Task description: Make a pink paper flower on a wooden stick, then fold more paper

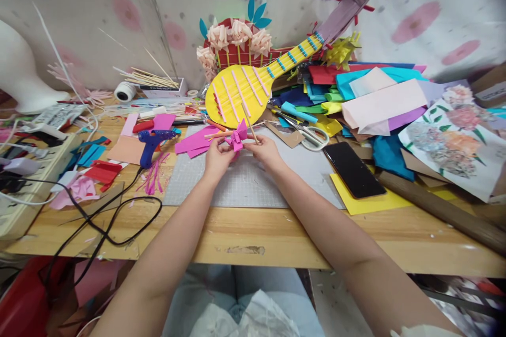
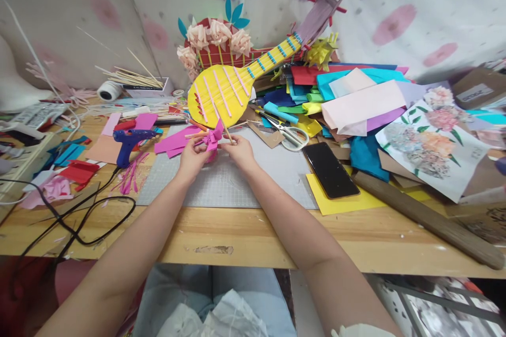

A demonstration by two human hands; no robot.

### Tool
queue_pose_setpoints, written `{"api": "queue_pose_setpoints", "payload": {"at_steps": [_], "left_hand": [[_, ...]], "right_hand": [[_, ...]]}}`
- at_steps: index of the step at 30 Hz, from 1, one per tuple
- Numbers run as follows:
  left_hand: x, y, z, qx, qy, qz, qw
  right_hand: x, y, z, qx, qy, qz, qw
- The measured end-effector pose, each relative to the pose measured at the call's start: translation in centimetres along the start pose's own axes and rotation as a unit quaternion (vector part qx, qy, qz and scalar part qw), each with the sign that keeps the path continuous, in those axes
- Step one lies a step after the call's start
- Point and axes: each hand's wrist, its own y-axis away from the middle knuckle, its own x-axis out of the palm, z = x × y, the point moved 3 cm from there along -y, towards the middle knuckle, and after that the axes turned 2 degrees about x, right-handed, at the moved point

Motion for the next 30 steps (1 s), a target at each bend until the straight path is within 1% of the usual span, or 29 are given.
{"api": "queue_pose_setpoints", "payload": {"at_steps": [2, 4, 7, 9, 11, 14, 19, 25, 30], "left_hand": [[0.0, 0.2, -0.1, -0.034, 0.044, 0.005, 0.998], [-0.1, 0.3, -0.3, -0.058, 0.074, -0.008, 0.996], [-0.5, 0.3, -0.6, -0.068, 0.097, -0.039, 0.992], [-0.6, 0.2, -0.5, -0.073, 0.108, -0.050, 0.990], [-0.7, 0.1, -0.4, -0.076, 0.111, -0.058, 0.989], [-0.9, -0.1, -0.3, -0.073, 0.109, -0.067, 0.989], [-0.9, -0.1, -0.2, -0.068, 0.110, -0.074, 0.989], [-0.8, -0.1, -0.1, -0.056, 0.099, -0.075, 0.991], [-1.0, -0.3, -0.1, -0.027, 0.044, -0.080, 0.995]], "right_hand": [[-0.2, 0.0, -0.1, 0.012, -0.020, -0.010, 1.000], [-0.4, 0.1, 0.0, 0.013, -0.029, -0.017, 0.999], [-0.5, 0.2, 0.1, 0.003, -0.027, -0.024, 0.999], [-0.5, 0.4, 0.2, -0.002, -0.031, -0.027, 0.999], [-0.2, 0.6, 0.3, 0.002, -0.053, -0.012, 0.999], [0.3, 0.9, 0.6, 0.023, -0.099, 0.019, 0.995], [0.5, 1.3, 0.9, 0.046, -0.145, 0.027, 0.988], [0.7, 1.6, 1.2, 0.053, -0.148, 0.039, 0.987], [0.8, 1.9, 1.4, 0.055, -0.119, 0.037, 0.991]]}}
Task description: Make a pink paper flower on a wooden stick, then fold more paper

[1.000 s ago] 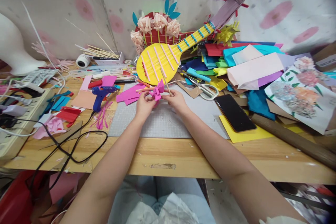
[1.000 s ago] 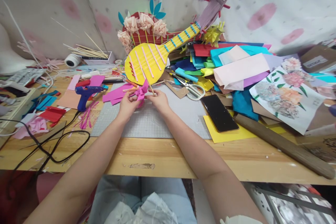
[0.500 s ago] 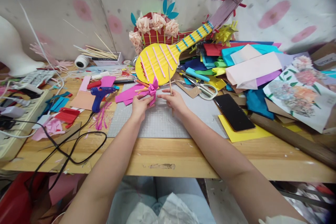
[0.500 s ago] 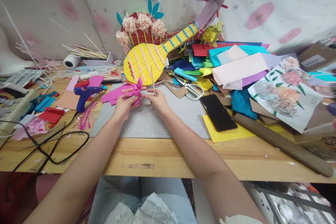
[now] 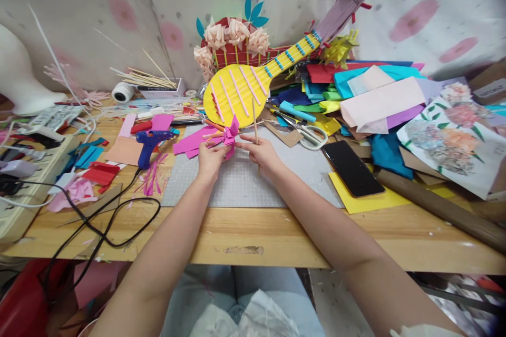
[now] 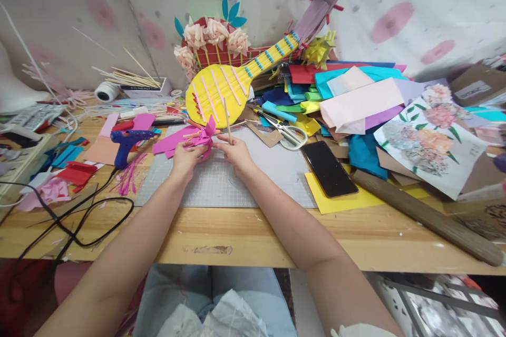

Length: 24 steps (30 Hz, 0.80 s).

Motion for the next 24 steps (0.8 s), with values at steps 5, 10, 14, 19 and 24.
{"api": "queue_pose_setpoints", "payload": {"at_steps": [5, 10, 14, 19, 24], "left_hand": [[-0.43, -0.46, 0.24, 0.060, -0.086, -0.009, 0.994], [-0.80, -0.78, 0.35, 0.119, -0.150, -0.023, 0.981], [-0.90, -0.79, 0.37, 0.119, -0.165, -0.026, 0.979], [-0.95, -0.78, 0.38, 0.133, -0.160, -0.033, 0.978], [-0.96, -0.85, 0.43, 0.125, -0.160, -0.039, 0.978]], "right_hand": [[0.07, -0.01, -0.03, -0.001, 0.032, 0.007, 0.999], [0.17, -0.03, -0.14, 0.013, 0.038, 0.016, 0.999], [0.34, 0.27, 0.06, 0.039, 0.028, 0.011, 0.999], [0.42, 0.44, 0.13, 0.064, 0.001, 0.014, 0.998], [0.44, 0.21, -0.30, 0.069, -0.004, 0.023, 0.997]]}}
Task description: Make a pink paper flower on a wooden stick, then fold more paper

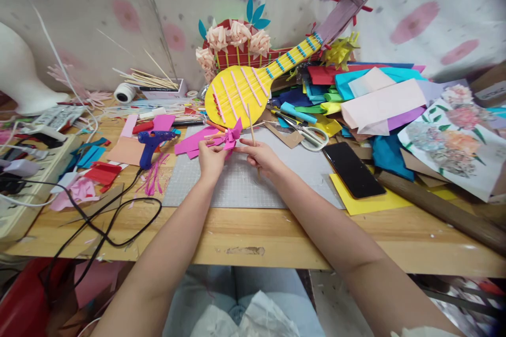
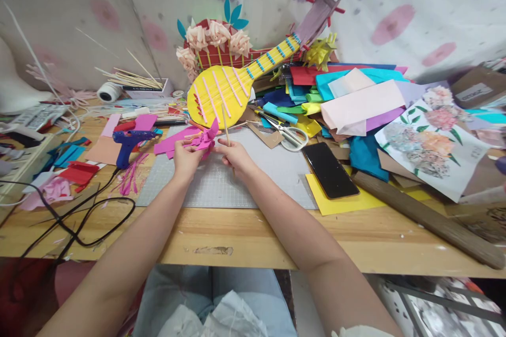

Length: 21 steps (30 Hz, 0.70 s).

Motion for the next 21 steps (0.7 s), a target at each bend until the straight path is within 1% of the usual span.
{"api": "queue_pose_setpoints", "payload": {"at_steps": [4, 9, 13, 18, 19, 21], "left_hand": [[0.3, 0.1, 0.0, -0.009, 0.034, 0.017, 0.999], [1.1, 1.0, -0.5, -0.031, 0.097, 0.058, 0.993], [1.6, 1.8, -1.5, -0.056, 0.162, 0.087, 0.981], [1.8, 2.2, -2.0, -0.123, 0.215, 0.101, 0.964], [1.8, 2.2, -2.0, -0.145, 0.222, 0.117, 0.957], [2.0, 2.4, -2.1, -0.195, 0.242, 0.174, 0.934]], "right_hand": [[0.0, -0.6, -0.5, -0.036, 0.005, 0.004, 0.999], [-0.2, -1.9, -1.3, -0.085, 0.022, -0.046, 0.995], [-0.4, -2.0, -1.3, -0.082, 0.002, -0.068, 0.994], [-0.7, -1.3, -0.5, -0.060, -0.019, -0.085, 0.994], [-0.8, -1.2, -0.4, -0.056, -0.023, -0.086, 0.994], [-1.0, -1.2, -0.4, -0.052, -0.030, -0.087, 0.994]]}}
